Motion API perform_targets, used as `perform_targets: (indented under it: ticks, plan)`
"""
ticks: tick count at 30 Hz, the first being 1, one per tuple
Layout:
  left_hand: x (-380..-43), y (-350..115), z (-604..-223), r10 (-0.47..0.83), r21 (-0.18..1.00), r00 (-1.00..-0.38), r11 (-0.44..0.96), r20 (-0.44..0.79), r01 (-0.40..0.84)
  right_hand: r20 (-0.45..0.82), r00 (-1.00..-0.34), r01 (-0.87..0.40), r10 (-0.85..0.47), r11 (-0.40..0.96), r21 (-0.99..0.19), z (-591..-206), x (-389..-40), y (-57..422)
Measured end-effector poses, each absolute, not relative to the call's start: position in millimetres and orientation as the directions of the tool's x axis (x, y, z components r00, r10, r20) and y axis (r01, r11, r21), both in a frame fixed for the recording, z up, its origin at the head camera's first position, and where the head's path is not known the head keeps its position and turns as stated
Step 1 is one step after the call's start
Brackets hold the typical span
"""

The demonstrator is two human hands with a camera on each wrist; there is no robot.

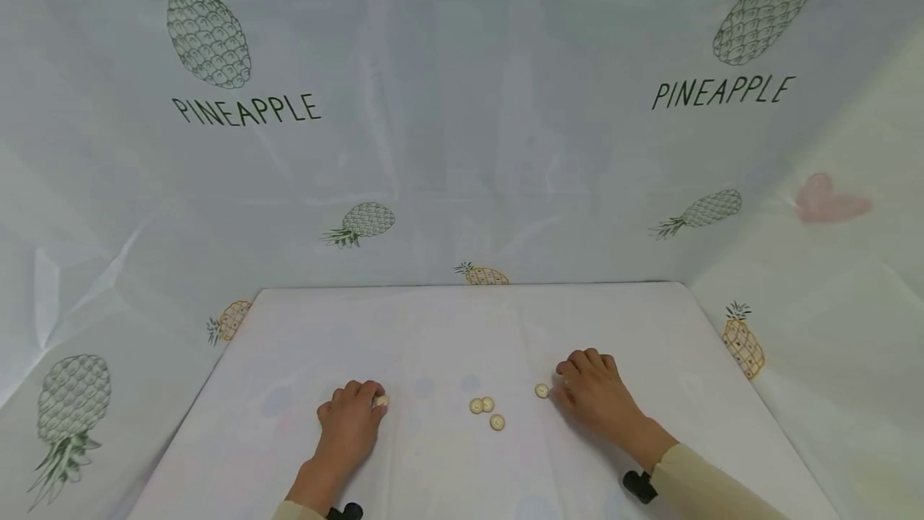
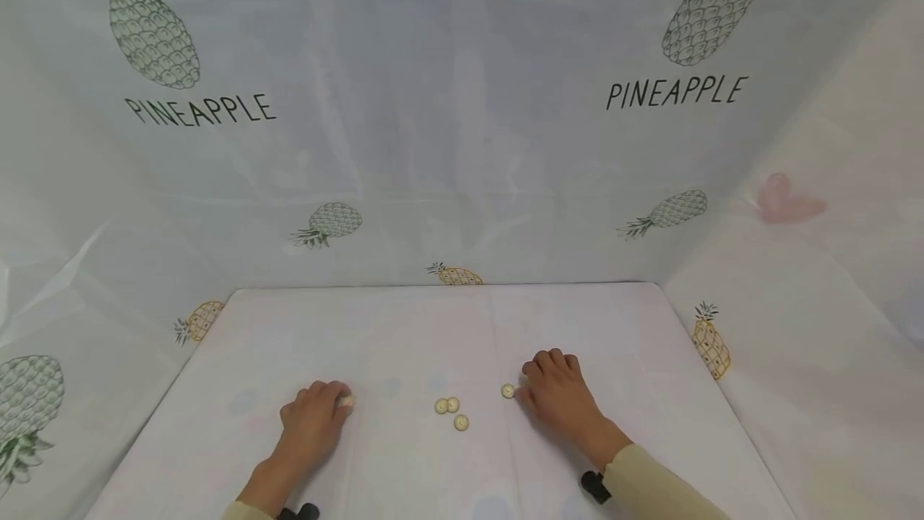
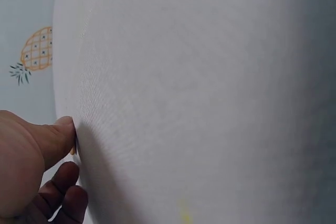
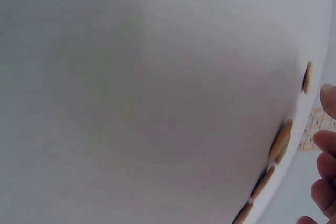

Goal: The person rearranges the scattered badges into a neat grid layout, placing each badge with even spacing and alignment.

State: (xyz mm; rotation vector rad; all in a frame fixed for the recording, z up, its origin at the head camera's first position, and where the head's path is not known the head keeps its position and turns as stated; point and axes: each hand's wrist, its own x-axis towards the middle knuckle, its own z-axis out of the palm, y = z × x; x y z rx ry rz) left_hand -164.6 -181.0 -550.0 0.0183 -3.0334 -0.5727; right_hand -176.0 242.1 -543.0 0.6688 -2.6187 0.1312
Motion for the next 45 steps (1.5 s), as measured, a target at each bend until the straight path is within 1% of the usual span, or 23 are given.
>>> perform_targets:
  ticks: [8, 18, 34, 41, 45]
  plan:
    - [-164, -183, -548, -0.069, 0.434, -0.997, 0.899, 0.019, -0.054, 0.358, -0.792, -0.515, -0.494, 0.856, 0.043, -549, -180, 230]
    - [-162, -185, -546, -0.053, 0.428, -0.998, 0.903, 0.029, -0.035, 0.339, -0.792, -0.525, -0.508, 0.85, 0.047, -550, -185, 227]
    - [-161, -191, -547, 0.032, 0.388, -0.998, 0.92, 0.055, 0.051, 0.356, -0.794, -0.535, -0.494, 0.844, -0.022, -547, -183, 222]
    - [-162, -192, -546, 0.061, 0.332, -0.996, 0.94, 0.065, 0.079, 0.356, -0.799, -0.53, -0.485, 0.847, -0.036, -544, -181, 221]
    - [-162, -194, -546, 0.088, 0.288, -0.993, 0.951, 0.082, 0.108, 0.33, -0.812, -0.52, -0.481, 0.853, -0.038, -543, -181, 219]
